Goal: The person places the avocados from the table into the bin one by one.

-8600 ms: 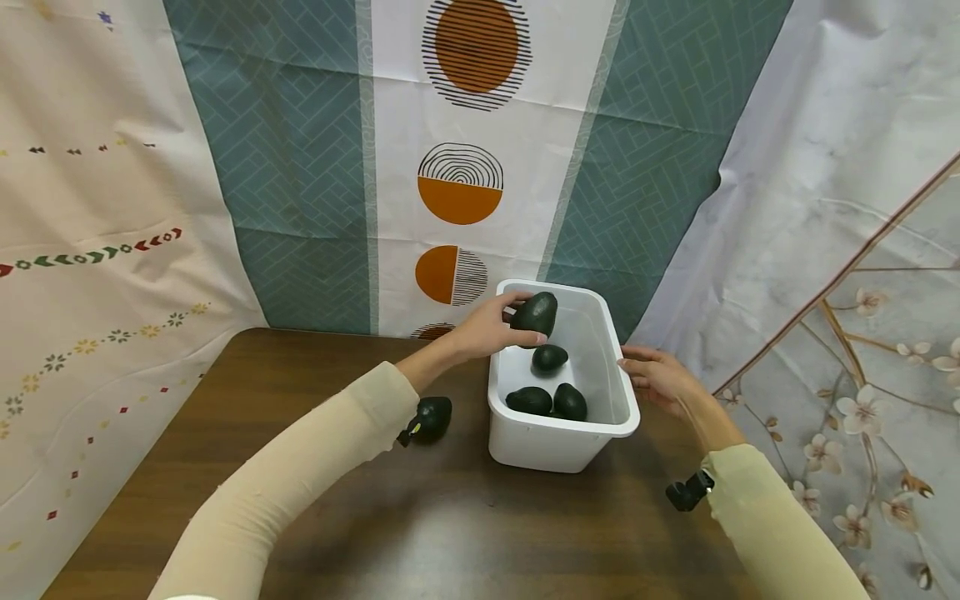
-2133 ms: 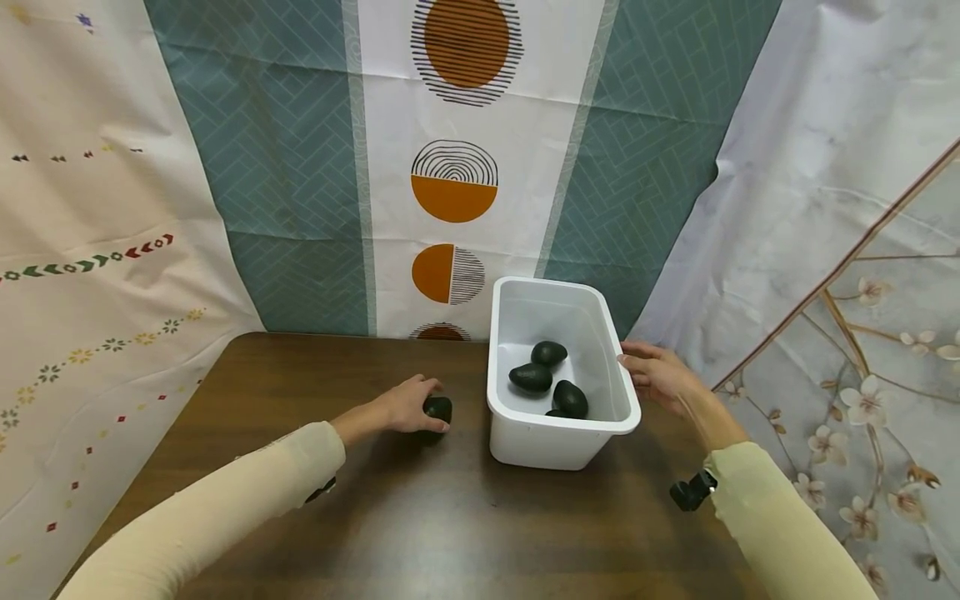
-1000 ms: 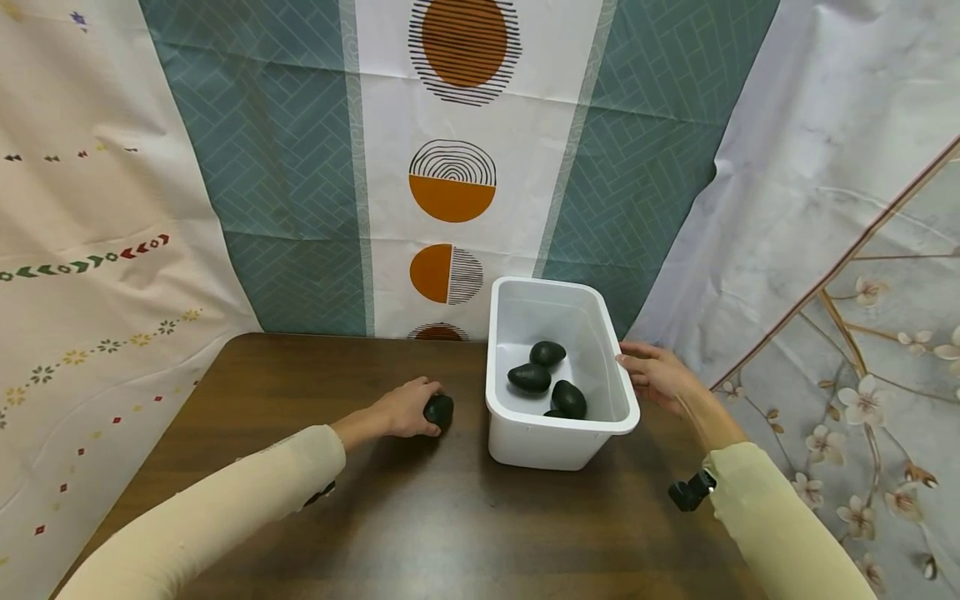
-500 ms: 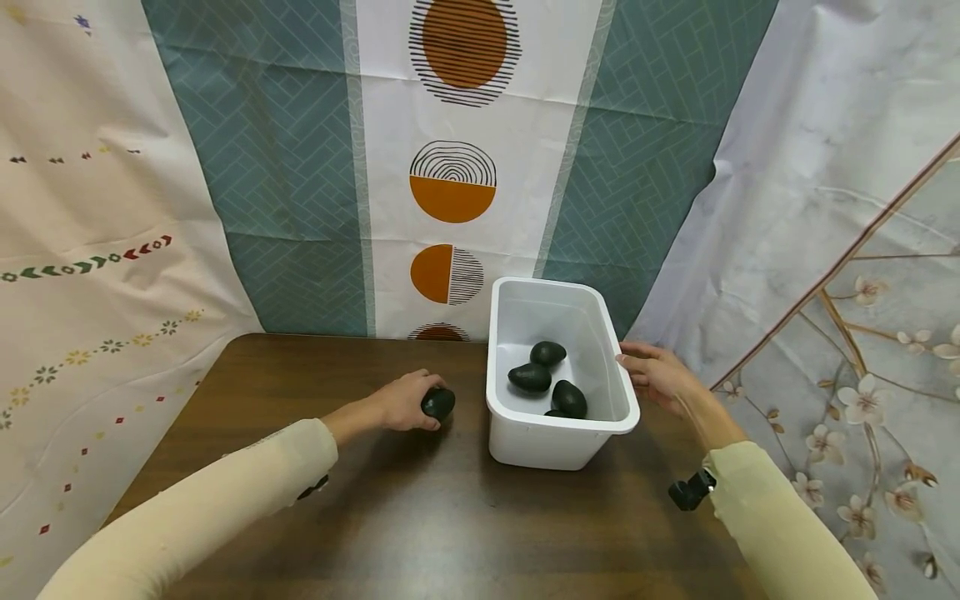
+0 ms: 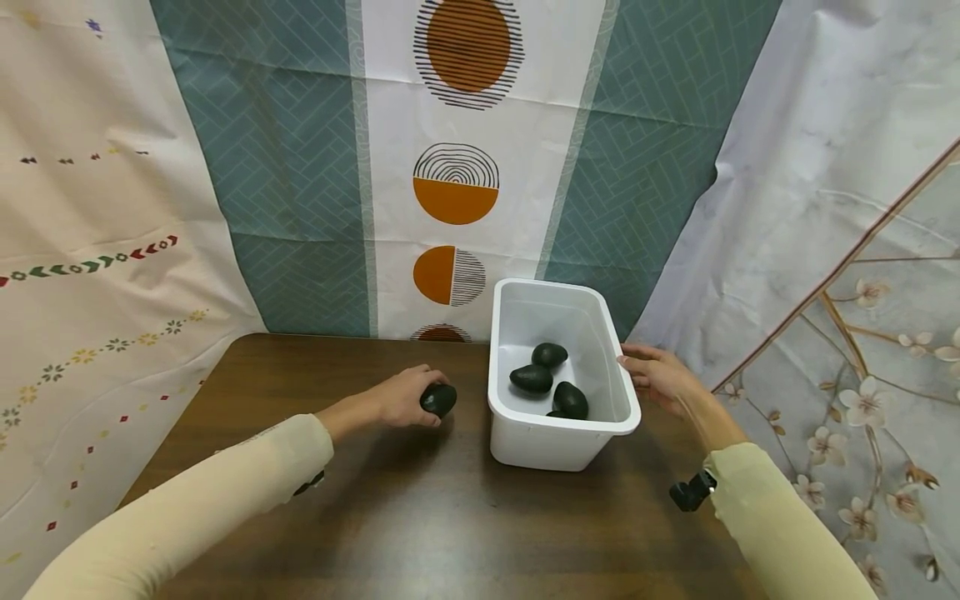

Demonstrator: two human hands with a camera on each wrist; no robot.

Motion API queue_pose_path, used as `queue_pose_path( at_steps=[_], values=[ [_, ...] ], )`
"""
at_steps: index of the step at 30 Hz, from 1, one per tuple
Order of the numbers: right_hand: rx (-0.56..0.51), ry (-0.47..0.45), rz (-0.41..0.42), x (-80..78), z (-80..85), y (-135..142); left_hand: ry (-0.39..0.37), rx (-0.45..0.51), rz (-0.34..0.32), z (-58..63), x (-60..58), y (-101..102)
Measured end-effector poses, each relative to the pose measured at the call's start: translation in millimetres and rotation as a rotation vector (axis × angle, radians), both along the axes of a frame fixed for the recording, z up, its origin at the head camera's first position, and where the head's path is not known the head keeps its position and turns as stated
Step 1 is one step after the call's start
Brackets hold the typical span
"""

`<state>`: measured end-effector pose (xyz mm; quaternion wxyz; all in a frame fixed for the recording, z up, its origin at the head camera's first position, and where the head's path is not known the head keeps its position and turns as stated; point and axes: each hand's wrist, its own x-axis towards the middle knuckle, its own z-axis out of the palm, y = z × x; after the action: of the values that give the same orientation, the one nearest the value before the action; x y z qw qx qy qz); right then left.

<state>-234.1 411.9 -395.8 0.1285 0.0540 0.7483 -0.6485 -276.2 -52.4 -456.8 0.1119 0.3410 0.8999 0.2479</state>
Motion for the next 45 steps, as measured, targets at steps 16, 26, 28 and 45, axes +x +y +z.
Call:
queue_pose_path(
  at_steps=[16, 26, 28, 45],
  values=[
    [0.008, -0.006, -0.008, 0.7, 0.4, -0.7, 0.024, -0.037, -0.032, 28.4, -1.2, 0.8],
    [0.007, -0.006, -0.010, 0.6, -0.7, -0.1, 0.031, -0.031, -0.043, 41.6, -2.3, 0.9],
    [0.021, -0.007, -0.013, 0.8, 0.1, 0.3, 0.039, -0.031, -0.048, 44.0, -1.3, 1.1],
    [0.038, -0.011, 0.000, 0.7, 0.5, 0.3, 0.113, -0.062, -0.047, 68.7, -2.2, 0.6]
  ],
)
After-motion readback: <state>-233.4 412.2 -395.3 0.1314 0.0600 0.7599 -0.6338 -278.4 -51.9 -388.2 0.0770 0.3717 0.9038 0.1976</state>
